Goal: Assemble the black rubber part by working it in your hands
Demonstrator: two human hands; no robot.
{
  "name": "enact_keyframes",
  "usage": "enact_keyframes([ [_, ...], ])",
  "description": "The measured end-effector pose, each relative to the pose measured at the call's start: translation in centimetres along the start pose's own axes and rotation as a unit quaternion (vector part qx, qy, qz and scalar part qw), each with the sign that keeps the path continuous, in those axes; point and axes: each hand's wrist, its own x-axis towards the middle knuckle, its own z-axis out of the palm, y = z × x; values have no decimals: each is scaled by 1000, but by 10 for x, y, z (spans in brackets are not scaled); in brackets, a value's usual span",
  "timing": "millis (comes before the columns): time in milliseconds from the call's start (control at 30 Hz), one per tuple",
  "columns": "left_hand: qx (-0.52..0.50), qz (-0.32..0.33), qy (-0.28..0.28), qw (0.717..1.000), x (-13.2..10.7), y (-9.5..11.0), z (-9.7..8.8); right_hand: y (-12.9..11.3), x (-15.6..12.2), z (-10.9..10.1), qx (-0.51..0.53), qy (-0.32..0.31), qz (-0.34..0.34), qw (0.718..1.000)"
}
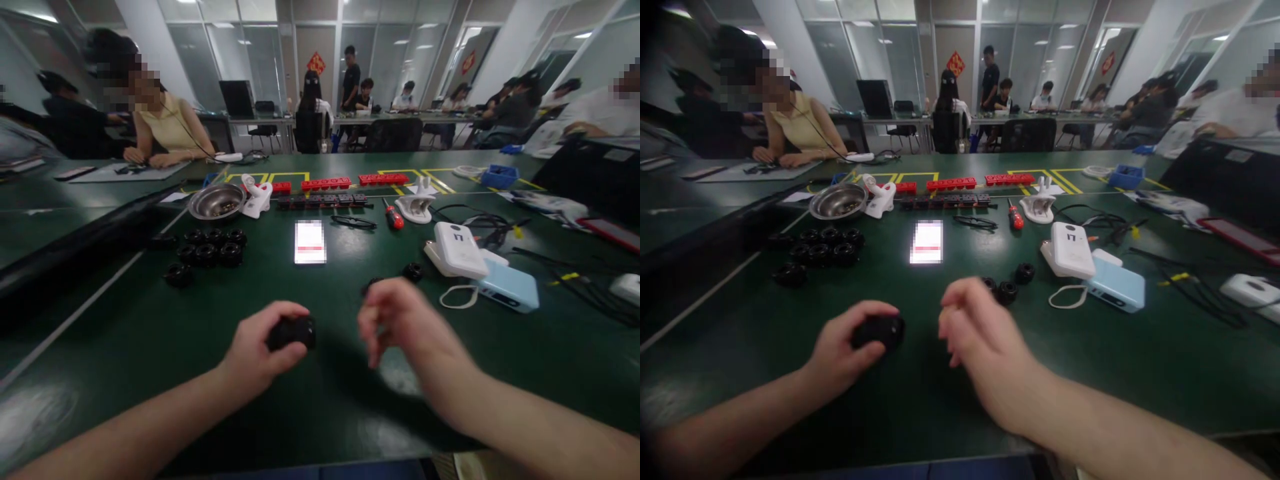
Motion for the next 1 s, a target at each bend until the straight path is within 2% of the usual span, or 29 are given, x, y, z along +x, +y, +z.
enact_keyframes([
  [67,-14,20,-16,1000,7,-1,12,1,1,7,67,-40,17,997],
  [133,-33,13,-21,999,15,-4,25,8,6,18,117,-62,49,990],
  [267,-95,-32,-66,993,29,-14,39,25,15,29,101,-78,78,989],
  [400,-215,-98,-116,965,37,-20,36,30,14,27,92,-106,48,989],
  [467,-254,-123,-113,953,39,-20,34,30,14,27,115,-93,39,988],
  [567,-302,-157,-98,935,39,-20,35,35,15,31,188,-74,64,977],
  [700,-284,-143,-83,944,37,-19,37,41,20,34,261,-61,107,957],
  [800,-280,-132,-85,947,38,-18,36,40,22,33,236,-50,102,965],
  [900,-308,-150,-69,937,40,-19,33,37,22,34,162,-22,40,986],
  [1000,-274,-137,-48,951,42,-24,27,35,23,39,114,1,5,993],
])
